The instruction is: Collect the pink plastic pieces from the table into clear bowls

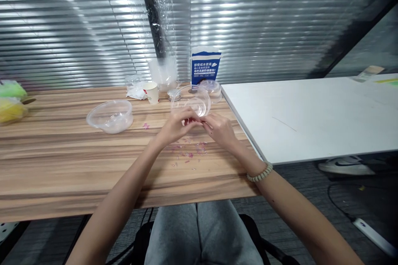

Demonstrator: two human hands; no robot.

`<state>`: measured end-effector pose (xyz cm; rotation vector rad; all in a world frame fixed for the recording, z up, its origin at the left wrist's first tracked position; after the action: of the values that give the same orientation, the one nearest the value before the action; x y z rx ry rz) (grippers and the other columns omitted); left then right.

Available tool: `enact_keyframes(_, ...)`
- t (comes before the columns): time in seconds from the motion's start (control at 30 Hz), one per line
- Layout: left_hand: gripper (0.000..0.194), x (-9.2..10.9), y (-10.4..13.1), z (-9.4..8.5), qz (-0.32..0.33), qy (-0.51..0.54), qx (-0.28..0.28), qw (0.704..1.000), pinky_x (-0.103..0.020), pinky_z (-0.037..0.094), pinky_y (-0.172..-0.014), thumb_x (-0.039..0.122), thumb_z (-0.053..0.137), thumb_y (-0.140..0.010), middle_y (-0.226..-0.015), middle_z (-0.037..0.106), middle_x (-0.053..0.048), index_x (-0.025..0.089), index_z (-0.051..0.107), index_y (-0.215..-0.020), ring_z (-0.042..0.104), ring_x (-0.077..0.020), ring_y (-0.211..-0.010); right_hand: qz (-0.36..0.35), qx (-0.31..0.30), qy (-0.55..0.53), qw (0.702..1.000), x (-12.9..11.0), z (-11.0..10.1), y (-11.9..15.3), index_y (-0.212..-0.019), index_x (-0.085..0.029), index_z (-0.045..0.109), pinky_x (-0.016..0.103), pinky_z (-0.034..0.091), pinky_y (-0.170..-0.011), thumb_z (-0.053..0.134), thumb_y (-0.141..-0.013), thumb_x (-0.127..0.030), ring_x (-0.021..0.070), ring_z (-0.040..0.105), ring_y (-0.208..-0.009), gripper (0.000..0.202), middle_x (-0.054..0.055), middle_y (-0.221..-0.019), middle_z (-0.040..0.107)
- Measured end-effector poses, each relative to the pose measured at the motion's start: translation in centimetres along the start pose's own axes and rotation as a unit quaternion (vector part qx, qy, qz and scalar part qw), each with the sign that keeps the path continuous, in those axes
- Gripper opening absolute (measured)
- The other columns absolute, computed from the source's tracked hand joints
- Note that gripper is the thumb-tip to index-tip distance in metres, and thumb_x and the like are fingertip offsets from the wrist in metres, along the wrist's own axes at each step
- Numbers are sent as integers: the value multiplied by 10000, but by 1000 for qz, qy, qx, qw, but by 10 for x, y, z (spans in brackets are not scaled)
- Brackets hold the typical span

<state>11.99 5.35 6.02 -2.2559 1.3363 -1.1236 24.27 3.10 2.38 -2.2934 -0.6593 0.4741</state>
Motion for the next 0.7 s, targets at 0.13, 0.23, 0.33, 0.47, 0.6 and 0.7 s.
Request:
enact_keyframes(0.13,101,13,6,34,23,58,-190,980,-233,458,-751,126,562,-805,-815,658,-44,144,658,-781,596,-131,-806,56,21,33,998,11,-1,2,-851,-164,637,267,420,-644,537,-852,-179,188,611,-748,101,66,-814,677)
enact_keyframes(0.23,188,4,14,50,-14,26,-262,965,-235,459,-732,57,516,-793,-840,668,-47,147,674,-839,605,-135,-788,72,24,46,996,15,-1,2,-869,-167,635,267,420,-643,555,-845,-186,193,614,-758,85,59,-814,677)
enact_keyframes(0.33,246,-6,19,57,-28,-2,-283,959,-235,456,-732,10,488,-770,-864,675,-52,141,679,-853,610,-138,-789,68,22,45,996,14,-1,1,-875,-174,633,265,422,-648,552,-850,-196,190,617,-769,87,55,-831,680)
enact_keyframes(0.47,217,-12,22,62,-26,-13,-288,957,-228,450,-714,16,492,-759,-819,671,-48,133,672,-788,605,-137,-757,63,21,44,997,12,0,1,-870,-178,632,264,418,-637,552,-849,-194,189,619,-771,84,55,-834,679)
enact_keyframes(0.6,205,-14,24,67,-16,-14,-289,957,-219,445,-719,35,488,-769,-798,660,-39,144,662,-776,596,-129,-758,59,21,41,997,12,0,1,-870,-173,632,265,414,-632,555,-843,-179,189,619,-765,82,53,-823,679)
enact_keyframes(0.7,178,-15,26,71,-13,-17,-294,956,-215,441,-703,47,488,-776,-796,653,-43,134,643,-760,588,-127,-751,62,14,36,997,13,1,1,-862,-176,630,263,412,-645,545,-851,-183,183,616,-769,86,54,-830,679)
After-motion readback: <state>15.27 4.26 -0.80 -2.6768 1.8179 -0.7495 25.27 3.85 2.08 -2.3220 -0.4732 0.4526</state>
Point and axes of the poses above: each hand's wrist, its own y-axis away from the middle knuckle, its own z-axis out of the palm, x = y × z, the point moved 6 cm from there along -y, towards the middle knuckle
